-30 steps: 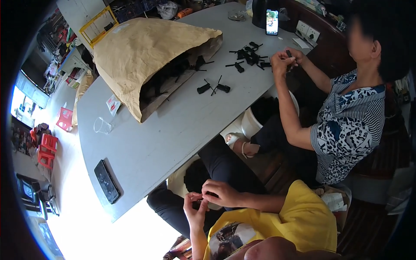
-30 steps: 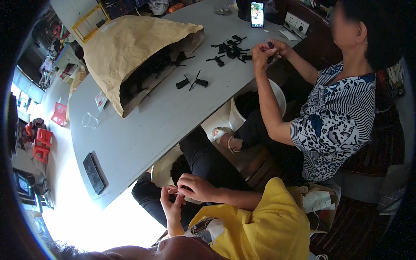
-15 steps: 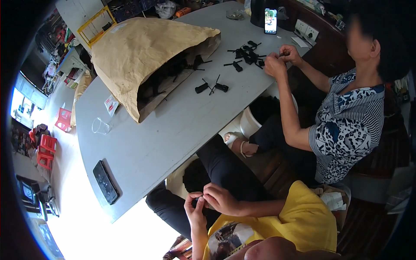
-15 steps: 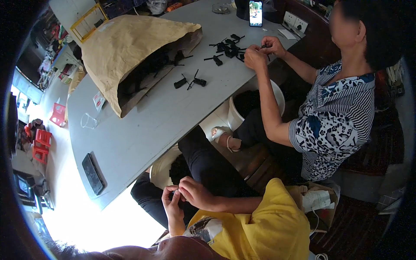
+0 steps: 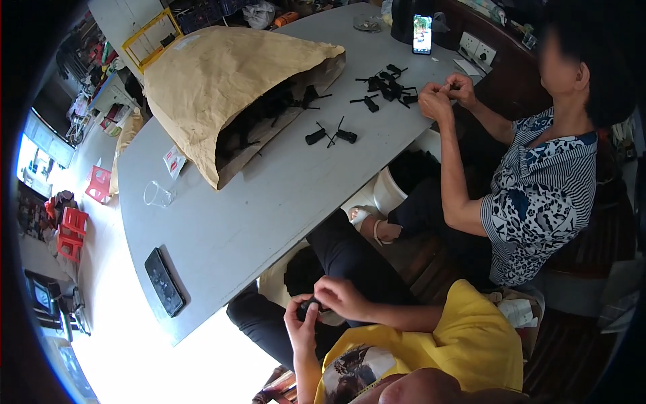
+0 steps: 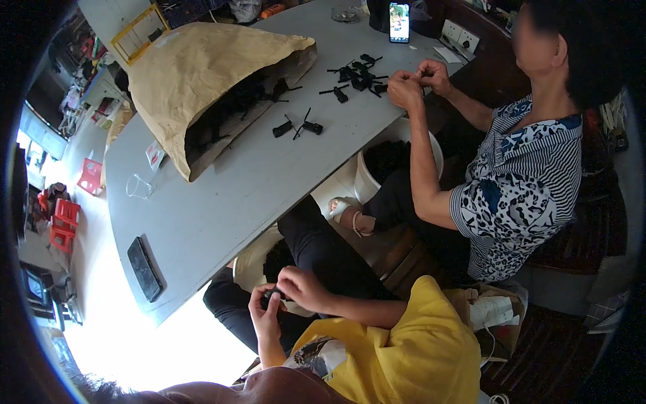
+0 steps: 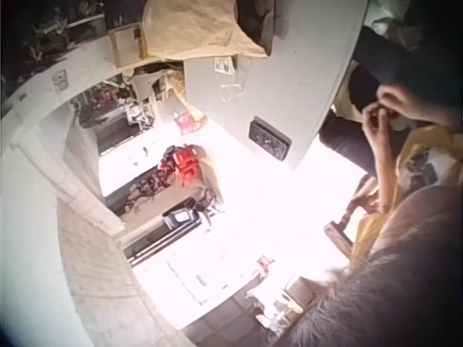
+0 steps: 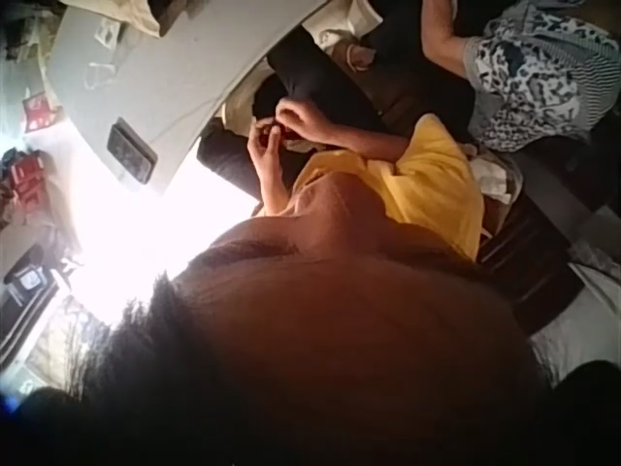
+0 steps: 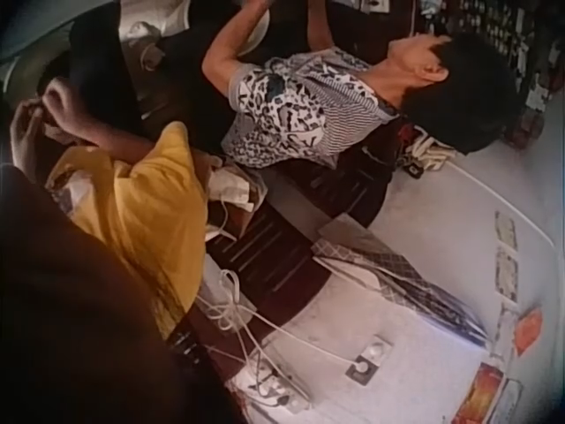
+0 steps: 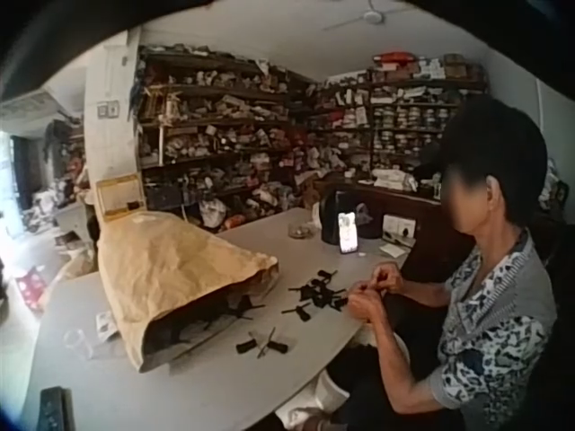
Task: Assembling or sorting small plastic components at a workbench.
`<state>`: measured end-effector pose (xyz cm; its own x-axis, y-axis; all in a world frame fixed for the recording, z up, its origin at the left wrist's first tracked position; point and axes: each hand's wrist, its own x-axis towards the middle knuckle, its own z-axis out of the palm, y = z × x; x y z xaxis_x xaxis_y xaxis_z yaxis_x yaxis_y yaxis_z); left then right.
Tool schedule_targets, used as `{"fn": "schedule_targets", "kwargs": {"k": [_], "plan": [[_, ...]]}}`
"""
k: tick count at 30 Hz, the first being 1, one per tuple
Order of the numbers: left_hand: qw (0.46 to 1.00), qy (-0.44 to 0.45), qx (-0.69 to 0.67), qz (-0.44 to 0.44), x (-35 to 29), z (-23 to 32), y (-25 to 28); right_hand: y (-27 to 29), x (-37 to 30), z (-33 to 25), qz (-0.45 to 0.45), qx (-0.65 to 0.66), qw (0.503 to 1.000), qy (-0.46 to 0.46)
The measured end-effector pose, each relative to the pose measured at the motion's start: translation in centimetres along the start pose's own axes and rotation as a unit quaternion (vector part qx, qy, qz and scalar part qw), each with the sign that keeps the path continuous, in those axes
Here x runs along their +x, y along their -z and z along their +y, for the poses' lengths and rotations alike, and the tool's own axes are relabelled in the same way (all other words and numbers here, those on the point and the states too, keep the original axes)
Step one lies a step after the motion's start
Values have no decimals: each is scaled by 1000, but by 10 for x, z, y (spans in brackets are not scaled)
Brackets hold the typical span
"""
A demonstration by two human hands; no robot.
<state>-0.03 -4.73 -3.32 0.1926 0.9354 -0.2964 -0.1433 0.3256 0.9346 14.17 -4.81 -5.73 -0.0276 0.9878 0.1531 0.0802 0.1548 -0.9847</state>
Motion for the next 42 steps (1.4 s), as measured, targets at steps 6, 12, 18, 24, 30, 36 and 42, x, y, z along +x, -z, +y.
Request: {"fn": "schedule_targets", "kwargs": {"k": [6, 12, 18, 24, 30, 36, 42], "plan": [[992, -42, 77, -86, 3, -1, 12, 23, 14, 4, -52, 287, 932, -216], [981, -141, 126, -48, 7, -4, 7, 17, 16, 3, -103, 309, 911, -253], [965, -107, 238, 31, 7, -2, 8, 19, 17, -2, -102, -45, 990, -86], [932, -166, 318, 42, 7, -6, 0, 11, 11, -13, -46, -80, 993, 80], [980, -149, 129, 28, 0, -1, -14, 4, 5, -13, -3, 201, 975, -98], [990, -134, 38, 37, 0, -2, -21, -7, 0, -15, -7, 178, 981, -77], [993, -94, -77, 14, 3, -5, -7, 21, 27, -26, -50, -28, 997, 47]]}}
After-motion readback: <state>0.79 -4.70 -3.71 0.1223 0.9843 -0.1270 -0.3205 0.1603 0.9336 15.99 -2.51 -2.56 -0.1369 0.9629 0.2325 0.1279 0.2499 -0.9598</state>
